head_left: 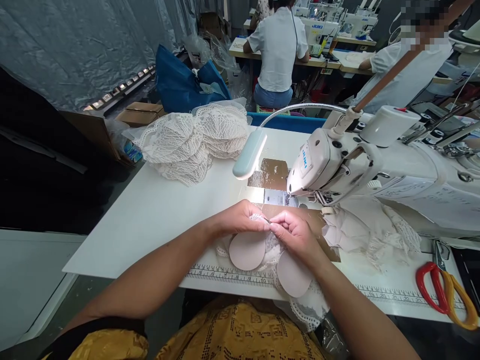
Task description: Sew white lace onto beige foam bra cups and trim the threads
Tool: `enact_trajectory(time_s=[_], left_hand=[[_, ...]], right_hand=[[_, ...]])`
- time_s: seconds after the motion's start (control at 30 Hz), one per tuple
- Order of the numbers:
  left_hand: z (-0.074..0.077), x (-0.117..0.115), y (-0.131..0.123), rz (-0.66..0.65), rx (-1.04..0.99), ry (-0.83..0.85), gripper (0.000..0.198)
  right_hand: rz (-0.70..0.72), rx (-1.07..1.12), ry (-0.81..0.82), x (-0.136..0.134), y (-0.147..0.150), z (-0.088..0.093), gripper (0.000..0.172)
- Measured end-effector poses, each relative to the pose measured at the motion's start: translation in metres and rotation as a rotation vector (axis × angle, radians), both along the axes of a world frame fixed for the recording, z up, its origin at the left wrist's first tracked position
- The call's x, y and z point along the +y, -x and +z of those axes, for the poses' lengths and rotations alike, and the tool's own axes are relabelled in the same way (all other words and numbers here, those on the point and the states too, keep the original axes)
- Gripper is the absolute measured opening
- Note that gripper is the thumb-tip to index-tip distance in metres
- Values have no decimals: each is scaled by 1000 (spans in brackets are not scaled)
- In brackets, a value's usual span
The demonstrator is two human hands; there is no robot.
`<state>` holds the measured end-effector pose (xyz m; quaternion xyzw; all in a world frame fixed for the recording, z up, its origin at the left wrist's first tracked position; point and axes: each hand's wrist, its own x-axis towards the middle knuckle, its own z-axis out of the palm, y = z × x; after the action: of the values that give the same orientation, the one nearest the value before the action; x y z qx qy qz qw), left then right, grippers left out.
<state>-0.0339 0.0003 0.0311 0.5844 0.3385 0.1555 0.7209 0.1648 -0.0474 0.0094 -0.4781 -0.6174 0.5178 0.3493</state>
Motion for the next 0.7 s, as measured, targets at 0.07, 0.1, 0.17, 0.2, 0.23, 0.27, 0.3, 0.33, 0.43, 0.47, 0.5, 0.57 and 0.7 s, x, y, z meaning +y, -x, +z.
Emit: enact_trajectory(time_s=[0.07, 0.1, 0.17, 0.2, 0.23, 0.27, 0.3, 0.33, 0.43, 0.47, 0.5, 0.57, 0.7], left_hand=[[0, 1, 1, -7, 11, -26, 38], [0, 1, 2, -9, 17, -33, 36], [0, 1, 4, -19, 21, -27, 30], [0, 2, 5, -26, 18, -20, 28], [0, 2, 6, -32, 13, -11, 27], [0, 2, 7, -38, 11, -7, 27], [0, 2, 8, -42, 13, -10, 27], [0, 2, 7, -45, 20, -21, 26], [0, 1, 5, -59, 55, -66, 35], [0, 1, 3, -65, 66, -77, 41], [0, 1, 2, -70, 73, -85, 45], [0, 0, 0, -75, 87, -100, 50], [-1, -1, -1, -91, 103, -136, 53]], right_hand=[[1, -11, 3, 1, -2, 0, 19], [4, -4, 19, 2, -3, 1, 19], [12, 29, 64, 3, -7, 2, 19], [22, 46, 85, 4, -9, 2, 20], [38, 57, 100, 5, -10, 3, 21], [61, 62, 107, 5, -11, 3, 22], [85, 60, 107, 6, -12, 2, 23], [108, 53, 101, 6, -12, 2, 24], [140, 19, 66, 6, -11, 1, 23], [142, 9, 56, 6, -10, 1, 23], [144, 3, 48, 5, -9, 2, 22], [144, -12, 35, 5, -7, 4, 21], [117, -84, 9, 4, -4, 7, 16]])
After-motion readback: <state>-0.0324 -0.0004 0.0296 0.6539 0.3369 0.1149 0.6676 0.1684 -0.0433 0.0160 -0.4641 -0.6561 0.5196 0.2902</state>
